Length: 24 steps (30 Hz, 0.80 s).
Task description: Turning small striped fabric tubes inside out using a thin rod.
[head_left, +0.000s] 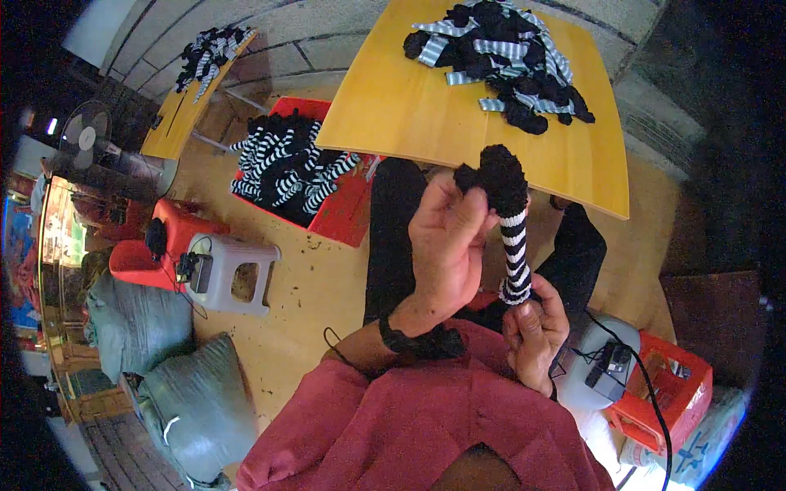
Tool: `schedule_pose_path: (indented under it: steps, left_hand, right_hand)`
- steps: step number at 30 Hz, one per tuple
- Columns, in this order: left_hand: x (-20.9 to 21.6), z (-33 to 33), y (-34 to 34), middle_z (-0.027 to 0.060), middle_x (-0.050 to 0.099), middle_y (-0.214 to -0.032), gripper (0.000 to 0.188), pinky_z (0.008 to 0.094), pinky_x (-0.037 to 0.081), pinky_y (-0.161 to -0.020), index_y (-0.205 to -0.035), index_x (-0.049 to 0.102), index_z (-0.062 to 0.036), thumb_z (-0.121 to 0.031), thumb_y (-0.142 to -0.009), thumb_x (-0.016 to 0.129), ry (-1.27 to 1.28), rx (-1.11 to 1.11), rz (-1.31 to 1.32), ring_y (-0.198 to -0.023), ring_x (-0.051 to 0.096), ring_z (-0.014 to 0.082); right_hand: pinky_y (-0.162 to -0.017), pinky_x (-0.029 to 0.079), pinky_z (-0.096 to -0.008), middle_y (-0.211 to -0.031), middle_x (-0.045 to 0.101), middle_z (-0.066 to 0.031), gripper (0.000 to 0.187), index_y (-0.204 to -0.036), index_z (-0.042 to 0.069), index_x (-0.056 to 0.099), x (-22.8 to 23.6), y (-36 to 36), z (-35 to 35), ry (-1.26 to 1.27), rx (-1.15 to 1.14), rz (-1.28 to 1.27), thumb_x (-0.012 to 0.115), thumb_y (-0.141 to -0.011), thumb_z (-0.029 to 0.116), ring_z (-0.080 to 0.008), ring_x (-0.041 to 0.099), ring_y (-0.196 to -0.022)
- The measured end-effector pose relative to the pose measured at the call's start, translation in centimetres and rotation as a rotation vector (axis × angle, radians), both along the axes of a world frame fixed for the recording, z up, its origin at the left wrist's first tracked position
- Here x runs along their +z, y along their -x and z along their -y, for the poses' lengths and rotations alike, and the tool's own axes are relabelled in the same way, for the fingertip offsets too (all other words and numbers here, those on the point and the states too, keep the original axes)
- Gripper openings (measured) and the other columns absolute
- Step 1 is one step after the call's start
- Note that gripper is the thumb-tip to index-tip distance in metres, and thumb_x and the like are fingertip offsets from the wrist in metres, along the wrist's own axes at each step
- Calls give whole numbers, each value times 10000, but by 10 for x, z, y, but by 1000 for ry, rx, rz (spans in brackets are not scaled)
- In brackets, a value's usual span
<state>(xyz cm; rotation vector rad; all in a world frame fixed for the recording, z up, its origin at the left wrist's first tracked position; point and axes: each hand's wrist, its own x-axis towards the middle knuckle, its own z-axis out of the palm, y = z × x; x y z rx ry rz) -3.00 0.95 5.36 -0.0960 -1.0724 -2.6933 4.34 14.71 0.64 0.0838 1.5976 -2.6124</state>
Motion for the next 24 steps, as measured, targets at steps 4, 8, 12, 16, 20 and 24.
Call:
schedule_pose_path:
  steps: [4,8,12,16,20,24]
  left_hand:
    - [-4,-10,-15,195,578,-1059,207,420,486,-870,-1075,464,-8,-116,-903,504,44,-8,-73,-952,597,278]
    - [-10,-13,-18,202,587,-1041,199,432,481,-874,-1056,469,0,-107,-895,514,148,-21,-75,-944,601,293]
    - [-9,-17,-14,189,583,-1043,232,427,492,-849,-1091,457,-6,-124,-899,510,67,-68,-116,-946,599,291]
    - [5,-4,-2,168,568,-1060,400,421,500,-818,-1200,392,-46,-244,-887,543,-31,-171,-50,-937,601,296]
    - [18,12,11,168,568,-1026,353,421,514,-784,-1094,421,-58,-179,-833,627,-230,-355,-38,-887,612,301]
    - [17,17,11,179,581,-992,237,409,523,-767,-988,435,-66,-125,-840,611,-191,-234,5,-872,618,299]
  right_hand:
    - [-401,304,-179,-737,593,-37,364,-1166,-20,471,13,3,2,198,77,69,582,-839,94,-48,432,-474]
    - [-306,261,-188,-656,497,-25,449,-1158,-34,446,18,13,0,422,288,242,615,-791,162,-58,383,-410]
    - [-343,288,-179,-662,525,-29,388,-1152,-30,469,13,12,7,373,189,161,591,-813,115,-55,393,-433]
    - [-421,319,-168,-765,590,-58,291,-1133,-24,505,-12,7,3,-106,-49,-164,543,-859,64,-48,433,-502]
    - [-449,328,-173,-792,599,-49,274,-1128,-23,510,-19,2,-3,-308,-24,-179,540,-877,82,-44,456,-556]
    - [-553,396,-194,-753,591,-22,271,-1110,-42,536,-13,-1,2,-301,-54,-119,555,-867,74,-60,499,-617]
